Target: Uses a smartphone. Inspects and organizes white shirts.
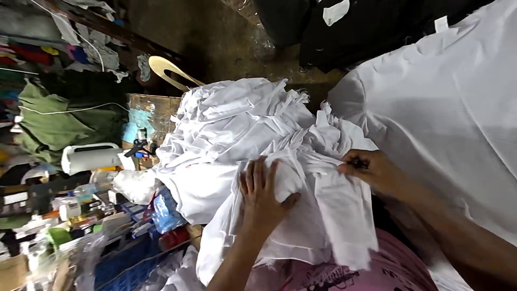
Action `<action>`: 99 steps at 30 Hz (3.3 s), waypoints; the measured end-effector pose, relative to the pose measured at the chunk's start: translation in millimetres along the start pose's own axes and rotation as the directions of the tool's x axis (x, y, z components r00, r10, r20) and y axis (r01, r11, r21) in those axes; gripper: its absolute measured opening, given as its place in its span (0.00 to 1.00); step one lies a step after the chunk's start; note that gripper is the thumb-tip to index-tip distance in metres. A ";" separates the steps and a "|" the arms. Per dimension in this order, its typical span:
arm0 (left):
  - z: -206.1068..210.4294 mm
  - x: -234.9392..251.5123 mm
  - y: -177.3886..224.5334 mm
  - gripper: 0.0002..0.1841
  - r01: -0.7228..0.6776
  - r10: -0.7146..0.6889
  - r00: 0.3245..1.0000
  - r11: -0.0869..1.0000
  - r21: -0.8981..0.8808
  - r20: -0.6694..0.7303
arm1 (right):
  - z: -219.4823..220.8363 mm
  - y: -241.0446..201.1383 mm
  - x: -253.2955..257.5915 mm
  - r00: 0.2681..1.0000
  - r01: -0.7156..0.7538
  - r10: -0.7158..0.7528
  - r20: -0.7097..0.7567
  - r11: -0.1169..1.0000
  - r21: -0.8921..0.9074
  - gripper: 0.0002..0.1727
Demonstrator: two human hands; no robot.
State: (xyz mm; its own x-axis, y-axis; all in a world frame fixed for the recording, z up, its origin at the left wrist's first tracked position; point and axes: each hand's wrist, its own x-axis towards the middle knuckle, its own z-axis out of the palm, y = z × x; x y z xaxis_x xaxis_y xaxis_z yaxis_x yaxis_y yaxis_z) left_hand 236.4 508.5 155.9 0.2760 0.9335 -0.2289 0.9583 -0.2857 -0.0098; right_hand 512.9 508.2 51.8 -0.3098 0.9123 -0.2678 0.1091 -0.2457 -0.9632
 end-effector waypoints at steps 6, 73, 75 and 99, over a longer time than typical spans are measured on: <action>-21.4 -5.7 -11.4 0.26 0.002 -0.001 1.000 0.995 -0.101 0.011 | -2.8 11.5 4.2 0.999 0.036 -0.037 -0.026 0.998 -0.043 0.14; -111.8 31.4 -120.4 0.10 0.236 -0.191 0.964 0.936 -0.262 0.187 | 105.1 -60.7 -34.5 0.812 0.517 -0.584 0.003 0.716 -0.469 0.13; -114.2 55.4 -151.2 0.10 0.245 -0.233 0.949 0.969 -0.035 0.210 | 119.3 -57.5 -36.0 0.786 0.550 -0.614 0.067 0.647 -0.528 0.11; -35.5 34.8 26.5 0.26 0.196 0.094 0.912 0.755 -0.626 0.399 | 64.0 -44.9 -42.5 0.766 0.640 -0.619 0.174 0.705 -0.306 0.17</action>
State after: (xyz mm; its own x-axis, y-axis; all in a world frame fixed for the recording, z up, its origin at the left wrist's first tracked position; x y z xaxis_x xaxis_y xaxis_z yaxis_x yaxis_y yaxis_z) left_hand 274.1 541.1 182.2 0.3119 0.7385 -0.5978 0.8241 0.1029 0.5570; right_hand 460.8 459.5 104.9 -0.4691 0.7938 0.3872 0.1678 0.5105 -0.8433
